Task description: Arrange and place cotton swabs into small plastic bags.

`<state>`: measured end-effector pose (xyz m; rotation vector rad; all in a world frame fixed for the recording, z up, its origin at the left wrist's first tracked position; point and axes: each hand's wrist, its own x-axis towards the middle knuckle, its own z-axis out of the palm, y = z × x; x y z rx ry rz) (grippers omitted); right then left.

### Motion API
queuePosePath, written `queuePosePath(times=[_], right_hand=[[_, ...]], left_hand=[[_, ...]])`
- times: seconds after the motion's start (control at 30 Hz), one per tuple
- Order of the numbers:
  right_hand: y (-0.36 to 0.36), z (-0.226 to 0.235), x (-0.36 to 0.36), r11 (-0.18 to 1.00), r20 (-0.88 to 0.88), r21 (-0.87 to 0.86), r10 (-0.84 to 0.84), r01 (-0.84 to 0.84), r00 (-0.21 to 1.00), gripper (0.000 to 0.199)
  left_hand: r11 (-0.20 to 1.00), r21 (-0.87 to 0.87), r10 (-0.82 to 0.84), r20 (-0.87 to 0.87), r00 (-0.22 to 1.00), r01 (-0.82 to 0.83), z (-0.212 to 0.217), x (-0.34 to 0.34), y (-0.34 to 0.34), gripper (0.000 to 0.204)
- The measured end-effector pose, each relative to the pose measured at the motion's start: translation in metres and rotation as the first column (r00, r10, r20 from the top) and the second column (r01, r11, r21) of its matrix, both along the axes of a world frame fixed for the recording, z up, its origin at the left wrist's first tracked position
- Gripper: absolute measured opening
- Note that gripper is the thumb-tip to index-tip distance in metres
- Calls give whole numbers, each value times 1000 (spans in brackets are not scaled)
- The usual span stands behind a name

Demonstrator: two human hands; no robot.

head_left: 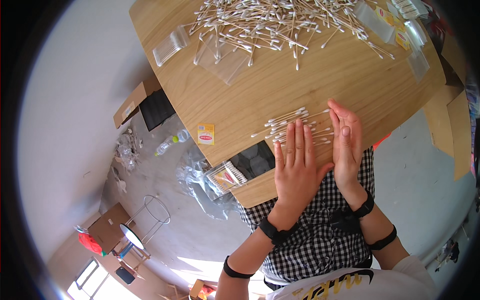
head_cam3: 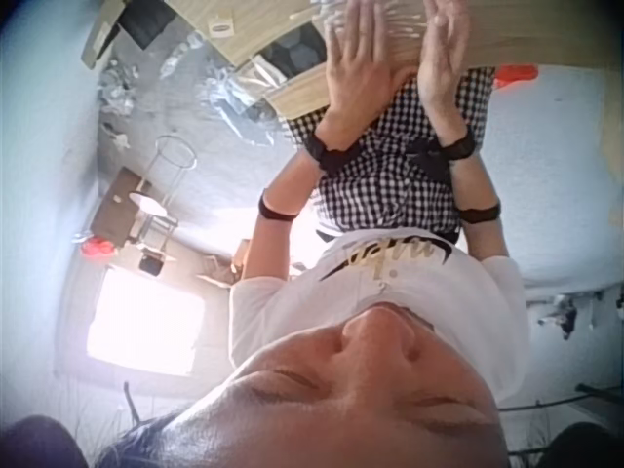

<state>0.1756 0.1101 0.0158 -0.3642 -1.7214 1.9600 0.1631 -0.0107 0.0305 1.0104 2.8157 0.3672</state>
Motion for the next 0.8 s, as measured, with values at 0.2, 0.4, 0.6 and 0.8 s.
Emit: queuePosePath(times=[0.2,0.4,0.6,0.8], right_hand=[[-2,3,-6,962,-35,-256,93,-99,995,43],[-13,1,-6,968,-15,-204,148,-148,989,39],[23,30,-16,712,257,673,31,-202,966,16],[35,34,-40,412,271,853,176,-321,946,17]], left_hand=[[998,57,-25,41,999,23,-3,0,-9,81],[1000,24,-12,-27,1000,12,-7,1,-9,83],[999,37,35,-3,999,-35,-2,2,-14,83],[999,26,36,34,999,-37,-3,1,-16,85]])
